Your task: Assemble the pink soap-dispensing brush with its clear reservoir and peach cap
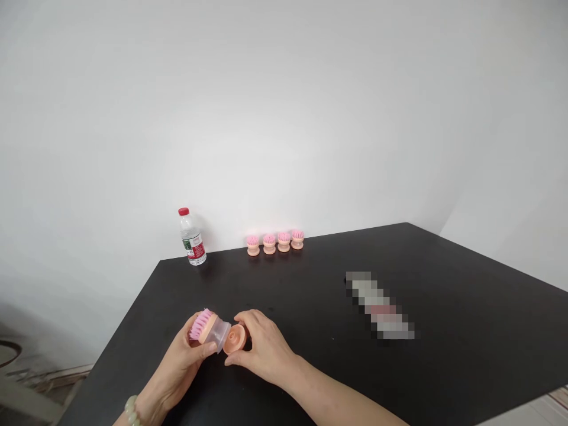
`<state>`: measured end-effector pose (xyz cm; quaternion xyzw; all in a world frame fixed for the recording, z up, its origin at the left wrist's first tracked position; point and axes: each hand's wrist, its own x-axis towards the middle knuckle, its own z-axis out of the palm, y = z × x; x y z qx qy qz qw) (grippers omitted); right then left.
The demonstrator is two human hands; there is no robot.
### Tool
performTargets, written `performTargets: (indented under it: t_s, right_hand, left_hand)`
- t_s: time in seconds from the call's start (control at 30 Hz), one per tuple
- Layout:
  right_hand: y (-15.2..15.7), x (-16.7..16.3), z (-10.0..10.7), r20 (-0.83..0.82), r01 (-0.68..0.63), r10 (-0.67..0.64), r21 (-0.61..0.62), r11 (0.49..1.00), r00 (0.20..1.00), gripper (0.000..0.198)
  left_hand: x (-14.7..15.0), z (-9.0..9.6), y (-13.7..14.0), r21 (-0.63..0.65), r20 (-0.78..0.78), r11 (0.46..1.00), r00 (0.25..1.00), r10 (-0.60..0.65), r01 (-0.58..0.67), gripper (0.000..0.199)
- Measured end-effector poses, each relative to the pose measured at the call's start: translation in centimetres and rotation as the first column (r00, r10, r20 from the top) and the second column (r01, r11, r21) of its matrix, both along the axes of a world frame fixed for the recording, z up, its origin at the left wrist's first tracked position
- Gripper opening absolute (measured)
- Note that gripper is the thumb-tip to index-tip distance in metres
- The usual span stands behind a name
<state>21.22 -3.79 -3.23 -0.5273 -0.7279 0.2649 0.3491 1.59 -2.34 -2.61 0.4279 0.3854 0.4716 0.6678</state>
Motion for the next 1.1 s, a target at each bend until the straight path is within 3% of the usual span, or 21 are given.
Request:
performTargets:
  t_s: [0.13,0.27,0.43,0.6,0.8,0.93,1.1]
  right_hand:
    - [-0.2,-0.2,0.0,0.077,0.011,-0.017,0.072,0.997,0.997,0.071]
    - [-0.3,-0.2,-0.5,0.002,-0.008,0.008,0.119,0.993,1.000,0.072]
    - [-0.3,-0.4,-1.0,-0.115,-0.035,0.056,0.172,0.984,0.992,0.064]
    - [-0.4,-0.4,-0.6,-0.151,-0.045,0.086,0.255,0.966,0.985,0.049]
    - [-0.7,-0.6,-0.5,-0.165,-0.043,0.101,0.323,0.945,0.981,0.050]
    - [-0.5,-0.9,-0.9,-0.170,-0.045,0.133,0.443,0.896,0.976,0.044]
    - [-0.3,-0.8,-1.0,-0.044,-0.082,0.138,0.615,0.784,0.989,0.035]
  left_hand:
    - [0.3,0.0,-0.3,0.043,-0.045,0.999,0.998,-0.032,0.034,0.059]
    - [0.8,0.4,-0.6,0.089,-0.090,0.994,0.995,-0.047,0.055,0.059]
    - [1.2,0.5,-0.8,0.007,-0.025,0.999,0.999,-0.046,0.046,0.056]
    - [1.4,-0.4,-0.9,-0.100,0.089,0.994,0.995,0.047,-0.038,0.067]
    - [1.8,-0.5,-1.2,-0.105,0.115,0.994,0.992,0.051,-0.039,0.068]
    - [1.6,-0.6,-1.2,-0.129,0.127,0.992,0.992,0.024,-0.008,0.064]
    - [1.7,-0.7,-1.0,-0.184,0.171,0.978,0.983,-0.067,0.099,0.045]
